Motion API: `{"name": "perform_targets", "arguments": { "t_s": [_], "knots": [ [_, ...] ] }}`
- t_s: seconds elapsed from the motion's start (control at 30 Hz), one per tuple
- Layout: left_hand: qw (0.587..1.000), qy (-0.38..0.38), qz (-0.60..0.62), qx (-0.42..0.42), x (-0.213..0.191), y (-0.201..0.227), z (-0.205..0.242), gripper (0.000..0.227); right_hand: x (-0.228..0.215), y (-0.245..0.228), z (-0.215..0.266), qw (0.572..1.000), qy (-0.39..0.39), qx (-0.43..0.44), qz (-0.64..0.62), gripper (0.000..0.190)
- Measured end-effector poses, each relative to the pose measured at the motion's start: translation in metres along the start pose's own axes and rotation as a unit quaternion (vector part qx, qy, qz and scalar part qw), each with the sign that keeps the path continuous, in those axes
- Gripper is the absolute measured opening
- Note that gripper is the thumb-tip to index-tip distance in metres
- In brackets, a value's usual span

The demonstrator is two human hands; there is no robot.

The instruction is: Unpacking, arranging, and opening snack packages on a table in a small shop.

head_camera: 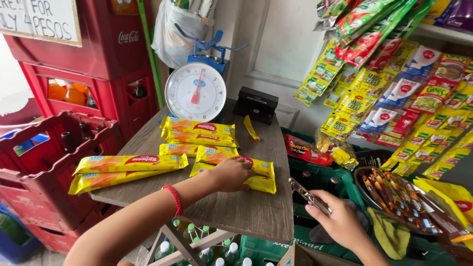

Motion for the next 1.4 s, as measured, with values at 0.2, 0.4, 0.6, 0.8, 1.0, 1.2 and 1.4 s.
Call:
{"name": "perform_targets", "arguments": {
  "t_s": [0.2, 0.4, 0.6, 0.8, 1.0, 1.2, 1.4],
  "knots": [
    [0.971, 0.008, 0.239, -0.022, -0.046, 0.001, 0.019, 0.049, -0.009, 0.013, -0.004, 0.999, 0.007, -0.033, 0.001, 0.036],
    [0.940, 0.035, 0.333, -0.070, -0.105, 0.001, 0.032, 0.050, -0.011, -0.002, -0.004, 0.988, -0.066, 0.012, -0.139, 0.040],
    [0.956, -0.041, 0.291, -0.005, -0.136, 0.011, 0.043, 0.050, -0.007, 0.002, -0.016, 0.989, -0.093, -0.023, -0.110, 0.039],
    [0.949, -0.094, 0.300, 0.018, -0.146, 0.019, 0.054, 0.052, 0.008, 0.007, -0.018, 0.962, -0.176, -0.122, -0.168, 0.044],
    [0.947, -0.087, 0.306, 0.050, -0.147, 0.021, 0.063, 0.053, 0.007, -0.008, -0.004, 0.953, -0.221, -0.138, -0.156, 0.041],
    [0.894, -0.112, 0.432, 0.033, -0.159, 0.030, 0.068, 0.045, 0.006, -0.014, 0.001, 0.950, -0.226, -0.173, -0.129, 0.039],
    [0.899, -0.125, 0.419, 0.035, -0.163, 0.029, 0.071, 0.046, 0.006, -0.019, 0.004, 0.941, -0.256, -0.165, -0.149, 0.039]
  ]
}}
Point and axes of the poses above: each hand's wrist, its own z-axis away from the middle knuckle, its own x-axis out of the palm, y = z × x, the point moved 1 cm from there along -z, towards the middle knuckle, and after that the axes turned 11 degrees about x, right-handed, at the moved point
